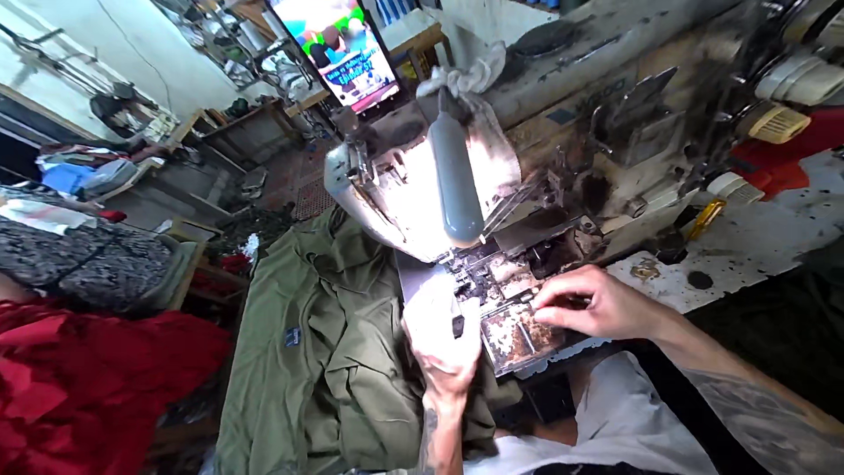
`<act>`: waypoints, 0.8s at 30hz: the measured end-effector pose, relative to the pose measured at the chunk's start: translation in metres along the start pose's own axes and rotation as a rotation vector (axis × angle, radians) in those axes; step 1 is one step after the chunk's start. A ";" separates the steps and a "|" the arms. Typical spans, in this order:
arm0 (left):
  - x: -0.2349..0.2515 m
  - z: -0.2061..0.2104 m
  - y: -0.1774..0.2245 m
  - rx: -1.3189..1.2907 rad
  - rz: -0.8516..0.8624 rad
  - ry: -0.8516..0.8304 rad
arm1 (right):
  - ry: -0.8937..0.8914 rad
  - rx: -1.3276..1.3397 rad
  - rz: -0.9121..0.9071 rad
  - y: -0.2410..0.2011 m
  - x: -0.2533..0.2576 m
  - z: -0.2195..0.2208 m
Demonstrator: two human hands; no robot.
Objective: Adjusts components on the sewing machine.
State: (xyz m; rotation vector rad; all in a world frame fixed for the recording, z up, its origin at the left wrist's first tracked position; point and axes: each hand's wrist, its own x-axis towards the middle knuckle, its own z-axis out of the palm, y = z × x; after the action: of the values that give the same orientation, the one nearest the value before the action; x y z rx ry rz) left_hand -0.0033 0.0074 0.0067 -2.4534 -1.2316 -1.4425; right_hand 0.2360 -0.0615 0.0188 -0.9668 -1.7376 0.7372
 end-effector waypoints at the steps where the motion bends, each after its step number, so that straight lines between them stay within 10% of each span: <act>1: -0.007 0.003 0.007 -0.022 0.077 -0.046 | -0.041 -0.003 -0.043 -0.001 -0.006 0.002; 7: -0.019 0.004 0.006 -0.139 0.253 -0.092 | -0.051 0.010 -0.037 0.001 -0.021 0.001; 13: -0.039 0.009 0.017 -0.253 0.184 -0.197 | 0.351 -0.619 0.312 0.019 -0.018 0.011; 24: -0.047 0.041 0.014 -0.436 -0.053 -0.404 | 0.206 -0.974 0.127 0.050 0.003 0.011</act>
State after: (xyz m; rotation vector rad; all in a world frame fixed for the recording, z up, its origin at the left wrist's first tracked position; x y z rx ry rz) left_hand 0.0235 -0.0144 -0.0465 -3.1519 -1.1379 -1.3947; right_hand 0.2385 -0.0346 -0.0253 -1.7313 -1.8517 -0.2062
